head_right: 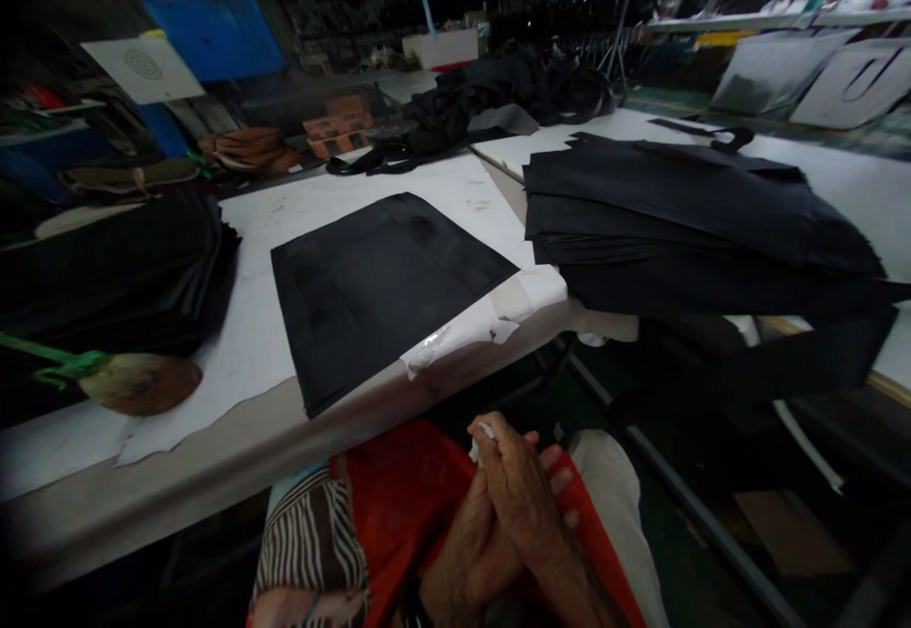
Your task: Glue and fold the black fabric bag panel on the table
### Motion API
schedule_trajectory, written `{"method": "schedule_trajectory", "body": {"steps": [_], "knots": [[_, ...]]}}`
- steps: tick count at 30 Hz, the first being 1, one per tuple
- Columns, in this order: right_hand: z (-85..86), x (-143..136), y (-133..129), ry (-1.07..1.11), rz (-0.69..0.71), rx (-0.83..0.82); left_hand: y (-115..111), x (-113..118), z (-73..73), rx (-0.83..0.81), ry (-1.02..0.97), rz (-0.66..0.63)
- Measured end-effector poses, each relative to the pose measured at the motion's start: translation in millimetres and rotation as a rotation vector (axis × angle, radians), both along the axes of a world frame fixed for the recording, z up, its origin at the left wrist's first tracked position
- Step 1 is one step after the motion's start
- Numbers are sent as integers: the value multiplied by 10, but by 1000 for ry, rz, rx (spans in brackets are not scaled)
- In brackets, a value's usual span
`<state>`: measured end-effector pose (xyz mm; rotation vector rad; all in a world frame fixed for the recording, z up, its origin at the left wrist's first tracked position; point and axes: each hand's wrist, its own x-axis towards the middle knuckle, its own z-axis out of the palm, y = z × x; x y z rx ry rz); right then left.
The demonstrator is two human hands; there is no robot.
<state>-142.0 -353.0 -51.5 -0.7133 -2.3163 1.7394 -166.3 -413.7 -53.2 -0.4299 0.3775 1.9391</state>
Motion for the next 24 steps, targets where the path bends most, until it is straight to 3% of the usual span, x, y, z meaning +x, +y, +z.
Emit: {"method": "schedule_trajectory", "body": {"steps": [8,13,18,24], "knots": [[101,-240,243,-8,-3,-41,69,51,8,199,-46,34],[143,-149,361,24,135,-101,42,2,58,316,-10,-22],[137,-17,394,-3,279,-140,38,1,103,303,-54,38],[154,47,373,-5,239,-144,12,-28,53,252,-75,40]]}}
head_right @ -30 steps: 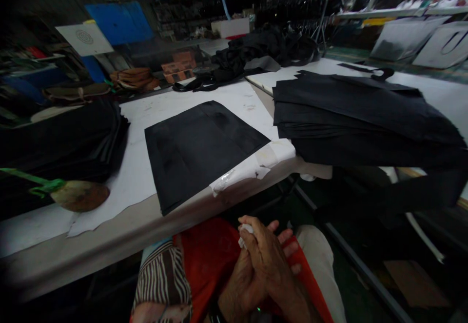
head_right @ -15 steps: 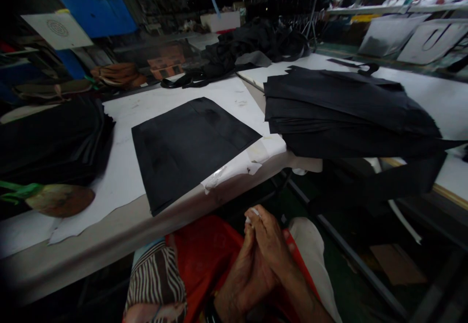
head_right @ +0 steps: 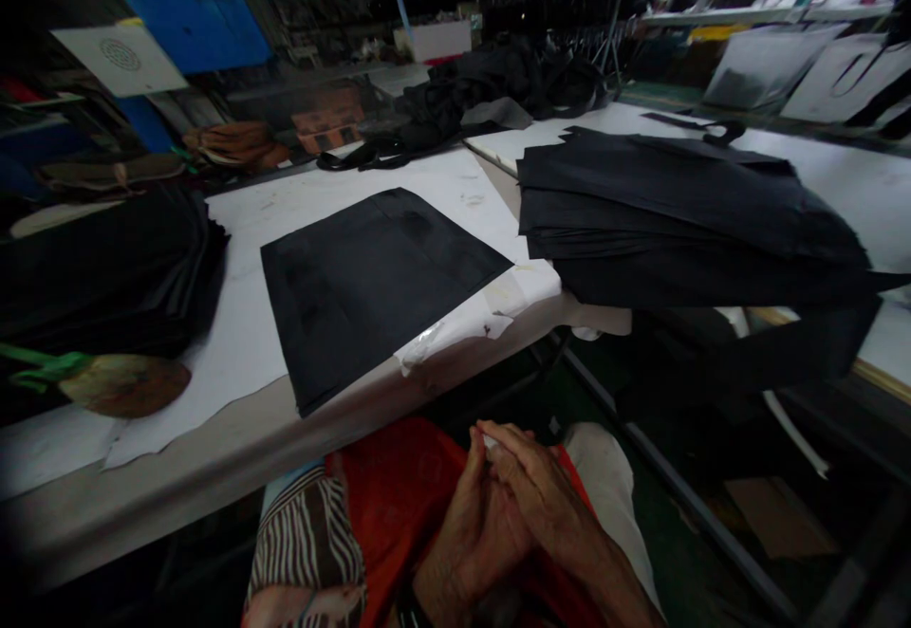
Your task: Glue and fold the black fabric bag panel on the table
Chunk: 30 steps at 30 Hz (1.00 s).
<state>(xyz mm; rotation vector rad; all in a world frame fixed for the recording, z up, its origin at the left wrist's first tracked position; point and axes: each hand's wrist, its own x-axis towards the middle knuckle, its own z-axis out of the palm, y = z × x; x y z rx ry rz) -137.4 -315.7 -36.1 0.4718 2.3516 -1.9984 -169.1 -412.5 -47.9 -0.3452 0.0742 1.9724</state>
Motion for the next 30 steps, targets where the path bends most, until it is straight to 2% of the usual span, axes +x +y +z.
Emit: {"method": "schedule_trajectory", "body": {"steps": [4,7,10,12,17,21,25,30], "knots": [[14,-16,1,154,-191,96,-11,-18,-70,-79,25,-48],[49,-38,-73,172,-124,170,13,-3,-33,-117,-67,67],[79,-55,-140,56,-109,193,38,24,37,-98,-129,125],[70,-55,-136,8,-121,170,40,41,57,-39,-103,83],[-49,-17,-31,-11,3,51,7,74,-16,31,-66,-25],[-72,0,-55,-65,-57,56,4,82,-55,51,-117,19],[-43,-21,-142,-54,-121,43,31,86,-94,-1,-181,47],[-149,-46,-171,-37,-180,-51,41,83,-162,-46,-210,69]]}}
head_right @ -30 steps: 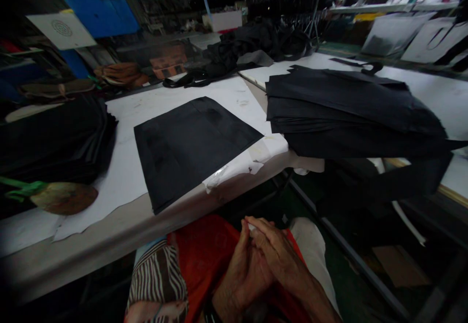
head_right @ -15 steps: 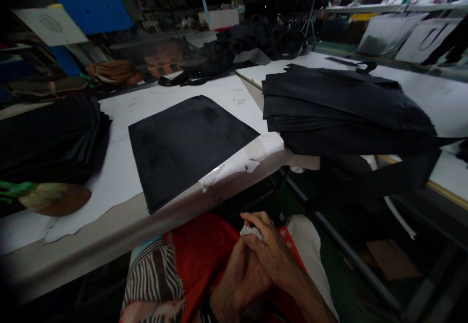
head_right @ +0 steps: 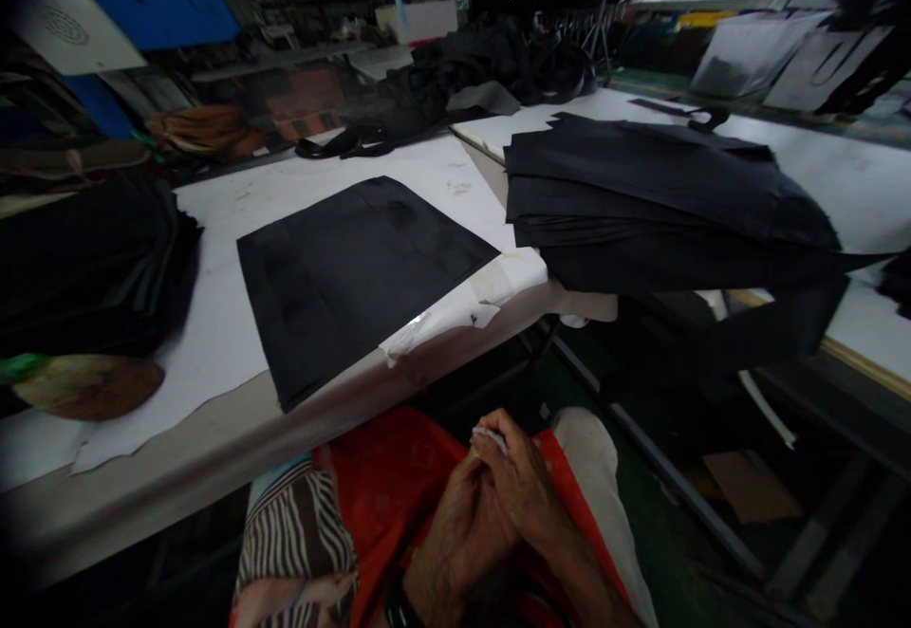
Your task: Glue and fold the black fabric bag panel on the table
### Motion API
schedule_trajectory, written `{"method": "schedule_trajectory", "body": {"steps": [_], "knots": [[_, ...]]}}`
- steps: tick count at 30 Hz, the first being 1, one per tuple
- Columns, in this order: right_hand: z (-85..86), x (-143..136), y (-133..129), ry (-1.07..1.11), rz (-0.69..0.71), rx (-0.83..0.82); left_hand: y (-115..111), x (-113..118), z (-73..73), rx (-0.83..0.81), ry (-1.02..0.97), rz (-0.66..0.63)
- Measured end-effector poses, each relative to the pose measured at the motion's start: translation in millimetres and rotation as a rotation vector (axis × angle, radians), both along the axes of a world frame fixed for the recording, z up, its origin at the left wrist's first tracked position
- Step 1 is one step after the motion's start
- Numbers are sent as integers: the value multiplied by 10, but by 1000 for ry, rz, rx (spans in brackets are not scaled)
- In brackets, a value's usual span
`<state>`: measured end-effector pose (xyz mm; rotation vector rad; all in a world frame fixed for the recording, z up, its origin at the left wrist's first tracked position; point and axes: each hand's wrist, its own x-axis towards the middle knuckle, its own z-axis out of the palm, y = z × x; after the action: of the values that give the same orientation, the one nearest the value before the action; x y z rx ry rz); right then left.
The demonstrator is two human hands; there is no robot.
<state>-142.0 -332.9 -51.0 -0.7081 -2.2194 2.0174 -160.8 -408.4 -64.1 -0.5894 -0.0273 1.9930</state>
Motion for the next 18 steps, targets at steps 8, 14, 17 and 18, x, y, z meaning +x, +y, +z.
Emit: {"method": "schedule_trajectory", "body": {"steps": [8,14,17,18], "knots": [[-107,-31,8,-27,-125,-69,9,-9,57,-40,9,48],[-42,-70,45,-34,-172,-151,-49,25,5,-25,167,-45],[46,-34,27,6,-106,-140,-45,14,-21,-20,160,-46],[73,-19,13,28,-62,-105,-38,9,-26,-33,157,-35]]}}
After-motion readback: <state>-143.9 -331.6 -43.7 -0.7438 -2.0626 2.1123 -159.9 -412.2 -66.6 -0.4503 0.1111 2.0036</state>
